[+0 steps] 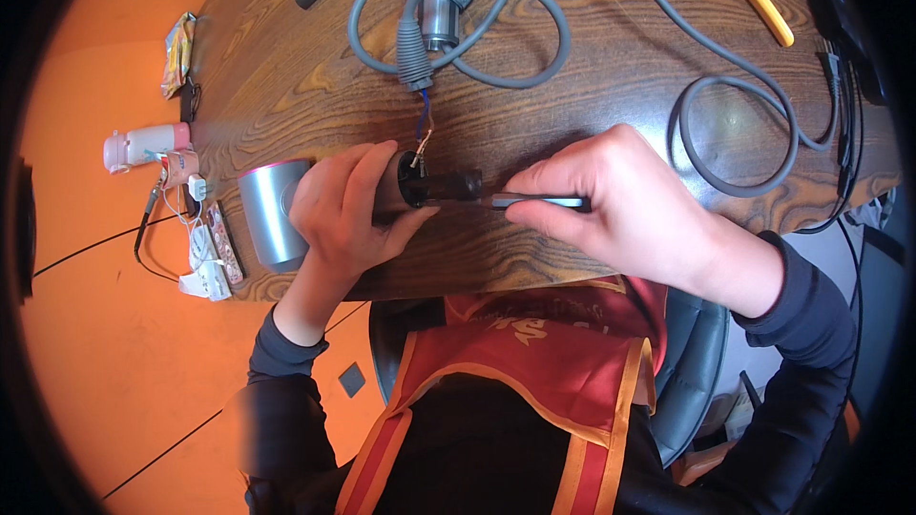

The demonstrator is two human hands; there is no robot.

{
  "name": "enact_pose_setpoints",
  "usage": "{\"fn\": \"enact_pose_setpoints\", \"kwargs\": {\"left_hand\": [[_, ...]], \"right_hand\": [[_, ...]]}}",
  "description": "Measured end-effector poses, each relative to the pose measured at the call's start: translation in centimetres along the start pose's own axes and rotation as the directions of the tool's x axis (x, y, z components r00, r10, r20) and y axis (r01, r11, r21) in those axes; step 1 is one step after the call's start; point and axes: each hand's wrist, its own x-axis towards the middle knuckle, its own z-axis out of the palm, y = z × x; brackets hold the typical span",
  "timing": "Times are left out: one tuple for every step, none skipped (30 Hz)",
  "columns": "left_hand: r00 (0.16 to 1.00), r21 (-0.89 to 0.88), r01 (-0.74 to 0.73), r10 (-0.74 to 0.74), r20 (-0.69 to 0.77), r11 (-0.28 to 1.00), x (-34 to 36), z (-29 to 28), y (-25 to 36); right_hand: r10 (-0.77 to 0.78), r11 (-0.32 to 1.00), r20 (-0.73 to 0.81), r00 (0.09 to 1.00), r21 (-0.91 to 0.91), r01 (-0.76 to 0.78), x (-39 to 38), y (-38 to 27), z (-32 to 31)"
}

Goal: The person disassembles a hairdryer by removing screws and detaching the handle from the main body. They use a screwdriver to remove screws from the handle and body, then separate the components and inspect the internal wiring.

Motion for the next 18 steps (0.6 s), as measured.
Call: {"fn": "enact_pose_setpoints", "kwargs": {"left_hand": [[1.000,0.000,0.002,-0.002,0.004,1.000,0.0,0.0,0.0],[1.000,-0.001,0.005,-0.005,0.009,1.000,0.0,0.0,0.0],[1.000,-0.006,0.001,-0.001,0.010,1.000,0.0,0.0,0.0],[1.000,-0.009,-0.005,0.005,0.012,1.000,0.0,0.1,0.1],[1.000,-0.017,-0.003,0.003,0.022,1.000,0.1,0.1,0.1],[1.000,-0.013,-0.007,0.008,0.017,1.000,0.1,0.1,0.1],[1.000,-0.013,-0.006,0.006,0.020,1.000,0.1,0.1,0.2],[1.000,-0.015,0.001,-0.001,0.022,1.000,0.1,0.2,0.2],[1.000,-0.006,-0.004,0.004,0.017,1.000,0.1,0.2,0.2],[1.000,-0.001,-0.002,0.002,0.014,1.000,0.1,0.2,0.2],[1.000,0.003,-0.009,0.009,0.008,1.000,0.1,0.2,0.2],[1.000,0.005,0.002,-0.002,0.010,1.000,0.1,0.2,0.2],[1.000,0.005,0.003,-0.003,0.008,1.000,0.1,0.1,0.0],[1.000,0.001,0.008,-0.008,0.004,1.000,0.1,0.1,0.0],[1.000,0.005,0.002,-0.002,0.004,1.000,0.1,0.1,-0.1],[1.000,0.007,0.000,0.000,0.002,1.000,0.1,0.1,-0.1],[1.000,0.009,-0.002,0.002,0.001,1.000,0.1,0.0,-0.1],[1.000,0.006,-0.004,0.004,0.007,1.000,0.1,0.0,0.0]], "right_hand": [[-0.107,0.982,-0.028,0.994,-0.157,0.101,-0.2,0.2,0.1],[-0.231,0.918,-0.005,0.973,-0.331,0.216,-0.4,0.3,0.1],[-0.339,0.813,0.027,0.940,-0.494,0.307,-0.7,0.3,0.2],[-0.441,0.670,0.080,0.894,-0.634,0.387,-0.9,0.4,0.3],[-0.509,0.528,0.151,0.848,-0.723,0.445,-1.1,0.7,0.2],[-0.510,0.507,0.160,0.845,-0.738,0.446,-1.3,0.8,0.2],[-0.507,0.486,0.177,0.844,-0.749,0.449,-1.4,0.9,0.2],[-0.496,0.476,0.198,0.846,-0.753,0.455,-1.5,0.9,0.2],[-0.468,0.538,0.164,0.869,-0.727,0.427,-1.5,0.8,0.3],[-0.428,0.608,0.137,0.893,-0.688,0.396,-1.5,0.7,0.4],[-0.379,0.675,0.106,0.919,-0.648,0.353,-1.4,0.4,0.5],[-0.249,0.795,0.090,0.964,-0.549,0.257,-1.3,0.1,0.6],[-0.106,0.887,0.086,0.991,-0.443,0.133,-1.1,-0.2,0.7],[0.039,0.944,0.099,0.994,-0.331,-0.004,-0.9,-0.6,0.6],[0.061,0.986,0.040,0.997,-0.158,-0.054,-0.4,-0.8,0.8],[0.154,0.986,0.092,0.984,-0.078,-0.147,-0.1,-0.9,0.6],[0.246,0.968,0.186,0.951,-0.003,-0.250,0.2,-1.0,0.1],[0.325,0.932,0.284,0.902,0.062,-0.356,0.5,-1.0,-0.2]]}}
